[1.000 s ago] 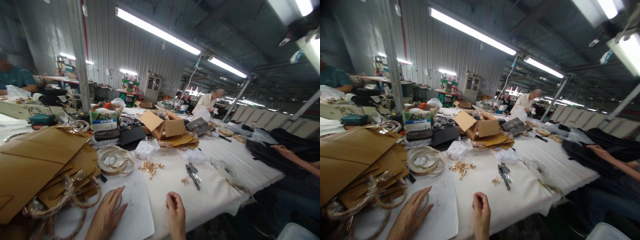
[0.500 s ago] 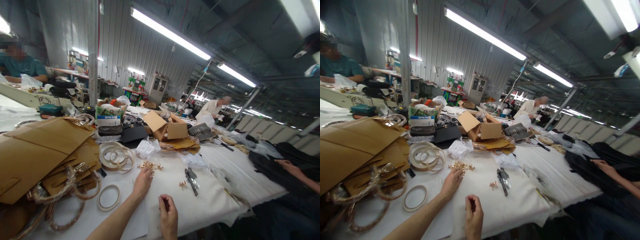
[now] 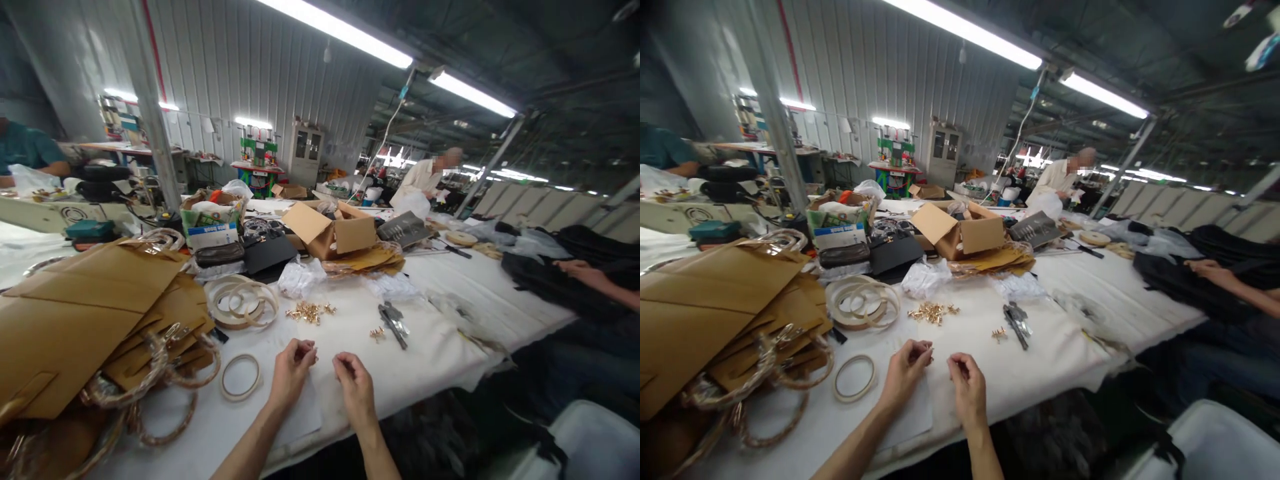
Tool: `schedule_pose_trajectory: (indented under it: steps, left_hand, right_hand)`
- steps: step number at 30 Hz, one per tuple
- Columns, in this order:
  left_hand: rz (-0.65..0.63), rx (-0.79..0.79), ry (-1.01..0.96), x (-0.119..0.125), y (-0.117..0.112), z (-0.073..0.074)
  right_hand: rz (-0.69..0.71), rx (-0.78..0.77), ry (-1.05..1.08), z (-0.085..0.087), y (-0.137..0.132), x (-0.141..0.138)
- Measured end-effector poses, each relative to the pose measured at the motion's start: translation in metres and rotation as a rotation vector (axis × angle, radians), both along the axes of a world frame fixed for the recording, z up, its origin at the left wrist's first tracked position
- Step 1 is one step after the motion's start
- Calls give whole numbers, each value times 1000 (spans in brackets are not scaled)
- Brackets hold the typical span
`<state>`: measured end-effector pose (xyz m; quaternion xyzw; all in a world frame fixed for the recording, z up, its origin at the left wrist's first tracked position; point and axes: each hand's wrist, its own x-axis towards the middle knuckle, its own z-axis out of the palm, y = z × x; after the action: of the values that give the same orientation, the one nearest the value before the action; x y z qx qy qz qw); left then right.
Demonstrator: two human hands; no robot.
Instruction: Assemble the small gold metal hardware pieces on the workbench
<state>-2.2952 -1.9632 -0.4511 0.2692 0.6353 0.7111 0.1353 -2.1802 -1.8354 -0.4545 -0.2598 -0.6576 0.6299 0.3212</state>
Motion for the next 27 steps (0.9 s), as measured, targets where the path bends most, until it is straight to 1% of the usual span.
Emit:
schedule_pose_trajectory:
  steps: [2, 3, 5, 8, 10, 13, 17, 23, 27]
  left_hand:
    - [-39, 121, -170, 6, -6, 2]
    - [-47, 156, -221, 6, -8, 3]
    - [-46, 182, -252, 5, -10, 5]
    - [-37, 231, -278, 1, -11, 7]
    - [-39, 249, -278, -1, -11, 6]
    - [-59, 218, -242, -1, -10, 4]
    - [-94, 165, -193, 0, -10, 6]
    - [-90, 126, -213, 3, -12, 16]
    - [-80, 111, -236, 3, -12, 17]
  right_hand:
    - [56, -242, 110, 8, -4, -8]
    - [76, -363, 166, 11, -7, -13]
    - [105, -539, 250, 14, -17, -23]
    - [188, -718, 348, 13, -35, -35]
    - [219, -817, 413, 9, -44, -37]
    - [201, -845, 437, 5, -49, -36]
    - [250, -775, 421, 3, -48, -33]
    - [233, -714, 383, 0, -50, -36]
    - [219, -685, 357, 1, -51, -36]
